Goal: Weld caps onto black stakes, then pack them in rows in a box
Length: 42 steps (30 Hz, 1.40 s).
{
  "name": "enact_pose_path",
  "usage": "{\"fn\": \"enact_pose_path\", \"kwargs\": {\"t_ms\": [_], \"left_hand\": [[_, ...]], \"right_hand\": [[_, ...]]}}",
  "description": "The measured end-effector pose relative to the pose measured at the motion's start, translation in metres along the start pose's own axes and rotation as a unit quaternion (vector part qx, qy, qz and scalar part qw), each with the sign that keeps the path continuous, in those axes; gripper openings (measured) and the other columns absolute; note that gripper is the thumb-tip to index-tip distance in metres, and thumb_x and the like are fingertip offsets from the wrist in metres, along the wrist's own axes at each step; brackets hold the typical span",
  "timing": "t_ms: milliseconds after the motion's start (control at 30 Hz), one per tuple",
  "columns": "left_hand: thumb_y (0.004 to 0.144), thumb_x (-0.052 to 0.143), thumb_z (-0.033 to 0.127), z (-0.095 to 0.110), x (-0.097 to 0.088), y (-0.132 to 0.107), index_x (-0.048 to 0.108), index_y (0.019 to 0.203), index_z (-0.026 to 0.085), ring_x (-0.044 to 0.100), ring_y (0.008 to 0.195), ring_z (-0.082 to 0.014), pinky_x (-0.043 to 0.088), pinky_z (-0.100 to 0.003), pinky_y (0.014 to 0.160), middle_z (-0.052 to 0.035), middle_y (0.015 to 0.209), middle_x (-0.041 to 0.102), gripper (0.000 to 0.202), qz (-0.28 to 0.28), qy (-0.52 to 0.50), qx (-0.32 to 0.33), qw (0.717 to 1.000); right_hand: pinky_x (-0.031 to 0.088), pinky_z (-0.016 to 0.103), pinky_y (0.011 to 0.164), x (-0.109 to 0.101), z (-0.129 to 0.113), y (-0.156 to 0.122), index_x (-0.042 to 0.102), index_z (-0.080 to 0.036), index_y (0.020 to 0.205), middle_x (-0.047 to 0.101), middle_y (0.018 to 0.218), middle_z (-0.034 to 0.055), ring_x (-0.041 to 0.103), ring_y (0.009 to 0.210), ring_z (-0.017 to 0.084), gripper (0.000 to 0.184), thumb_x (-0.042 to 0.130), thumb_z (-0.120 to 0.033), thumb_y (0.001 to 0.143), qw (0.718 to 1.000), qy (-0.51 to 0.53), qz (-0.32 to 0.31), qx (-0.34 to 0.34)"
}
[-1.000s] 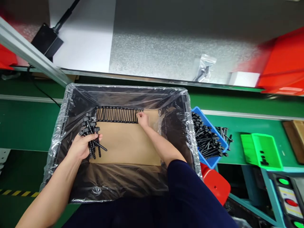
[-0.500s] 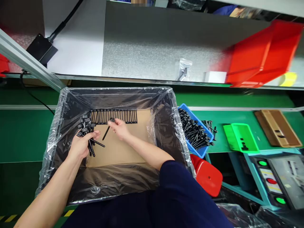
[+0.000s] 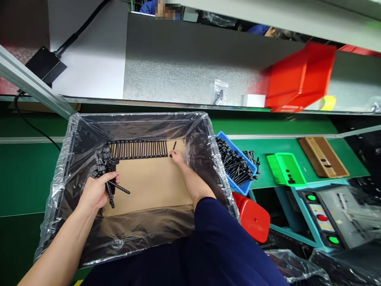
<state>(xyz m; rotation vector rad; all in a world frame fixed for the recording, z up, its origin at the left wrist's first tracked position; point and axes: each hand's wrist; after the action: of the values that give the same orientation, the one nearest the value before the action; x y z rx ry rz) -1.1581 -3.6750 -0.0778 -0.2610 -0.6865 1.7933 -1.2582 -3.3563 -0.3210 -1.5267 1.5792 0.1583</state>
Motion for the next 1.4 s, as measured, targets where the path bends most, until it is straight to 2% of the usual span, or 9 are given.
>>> {"fn": "enact_pose_path", "kwargs": {"t_ms": [100, 267, 667, 900, 1000, 1067, 1133, 1267, 1400], "left_hand": [[0.049, 0.086, 0.022, 0.002, 0.0, 0.001, 0.066, 0.076, 0.014, 0.062, 0.057, -0.0134, 0.051, -0.025, 0.054, -0.0001, 0.066, 0.065, 0.034, 0.021, -0.03, -0.041, 0.998], [0.049, 0.087, 0.018, 0.004, 0.0, 0.002, 0.069, 0.078, 0.012, 0.067, 0.06, -0.0152, 0.056, -0.023, 0.055, -0.0034, 0.069, 0.07, 0.035, 0.052, -0.056, -0.078, 0.994], [0.046, 0.092, 0.024, -0.006, 0.003, 0.008, 0.073, 0.082, 0.014, 0.07, 0.067, -0.0177, 0.06, -0.029, 0.066, -0.0026, 0.073, 0.073, 0.042, 0.047, -0.058, -0.072, 0.995], [0.046, 0.094, 0.027, -0.014, 0.005, 0.011, 0.072, 0.086, 0.014, 0.07, 0.071, -0.0202, 0.059, -0.037, 0.077, -0.0048, 0.081, 0.076, 0.048, 0.039, -0.075, -0.046, 0.995], [0.045, 0.094, 0.03, -0.017, 0.004, 0.011, 0.071, 0.083, 0.013, 0.068, 0.066, -0.0187, 0.056, -0.034, 0.07, -0.0035, 0.074, 0.073, 0.047, 0.047, -0.055, -0.047, 0.996], [0.046, 0.093, 0.031, -0.019, 0.003, 0.011, 0.07, 0.083, 0.013, 0.066, 0.064, -0.0177, 0.054, -0.032, 0.067, -0.0023, 0.071, 0.071, 0.047, 0.037, -0.034, -0.043, 0.998], [0.049, 0.092, 0.03, -0.022, 0.002, 0.011, 0.068, 0.083, 0.014, 0.065, 0.063, -0.0159, 0.053, -0.03, 0.066, -0.0011, 0.072, 0.07, 0.046, 0.017, -0.017, -0.022, 0.999], [0.053, 0.091, 0.03, -0.024, 0.002, 0.012, 0.064, 0.079, 0.015, 0.061, 0.061, -0.0126, 0.05, -0.027, 0.061, 0.0004, 0.073, 0.069, 0.041, 0.004, 0.012, 0.027, 1.0], [0.054, 0.091, 0.03, -0.023, 0.003, 0.01, 0.064, 0.082, 0.014, 0.063, 0.064, -0.0136, 0.053, -0.029, 0.066, -0.0015, 0.077, 0.07, 0.042, -0.002, 0.01, 0.025, 1.0]], "right_hand": [[0.051, 0.029, 0.093, 0.002, 0.001, 0.007, 0.071, -0.017, 0.104, 0.074, 0.103, 0.0062, 0.068, 0.099, 0.02, 0.027, 0.049, -0.016, 0.089, 0.994, -0.105, -0.001, -0.031], [0.051, 0.035, 0.092, 0.001, -0.012, 0.016, 0.056, -0.015, 0.134, 0.07, 0.116, 0.0169, 0.067, 0.105, 0.027, 0.042, 0.055, -0.023, 0.093, 0.98, -0.2, -0.012, 0.004], [0.048, 0.029, 0.089, 0.007, -0.029, 0.014, 0.07, -0.017, 0.115, 0.068, 0.122, 0.0154, 0.065, 0.109, 0.024, 0.027, 0.051, -0.023, 0.097, 0.976, -0.22, 0.001, -0.002], [0.048, 0.032, 0.092, -0.003, -0.066, -0.029, 0.07, -0.009, 0.109, 0.067, 0.114, 0.017, 0.061, 0.106, 0.023, 0.029, 0.045, -0.016, 0.095, 0.998, 0.033, 0.043, -0.029], [0.053, 0.026, 0.069, 0.011, -0.096, -0.077, 0.07, -0.015, 0.107, 0.069, 0.091, 0.0065, 0.062, 0.079, 0.017, 0.028, 0.051, -0.031, 0.096, 0.983, 0.135, -0.095, -0.086], [0.052, 0.025, 0.058, 0.023, -0.116, -0.119, 0.069, -0.017, 0.109, 0.068, 0.089, 0.0051, 0.061, 0.072, 0.015, 0.033, 0.059, -0.043, 0.091, 0.906, 0.28, -0.289, -0.132], [0.053, 0.026, 0.058, 0.033, -0.134, -0.158, 0.069, -0.018, 0.105, 0.067, 0.09, 0.0045, 0.063, 0.073, 0.015, 0.043, 0.068, -0.055, 0.084, 0.824, 0.373, -0.399, -0.149], [0.052, 0.024, 0.055, 0.045, -0.154, -0.202, 0.068, -0.017, 0.089, 0.059, 0.072, -0.0017, 0.056, 0.061, 0.011, 0.045, 0.078, -0.058, 0.074, 0.818, 0.434, -0.357, -0.123], [0.052, 0.027, 0.056, 0.049, -0.146, -0.19, 0.07, -0.02, 0.094, 0.063, 0.075, -0.0007, 0.055, 0.057, 0.011, 0.044, 0.077, -0.058, 0.074, 0.838, 0.448, -0.287, -0.122]]}}
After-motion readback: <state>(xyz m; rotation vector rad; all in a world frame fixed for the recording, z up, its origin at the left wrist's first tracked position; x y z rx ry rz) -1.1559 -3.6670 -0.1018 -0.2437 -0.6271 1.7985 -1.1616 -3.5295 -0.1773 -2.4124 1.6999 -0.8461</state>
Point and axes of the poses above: each hand's wrist, its own y-axis towards the middle knuckle, its own x-axis out of the palm, z = x × y
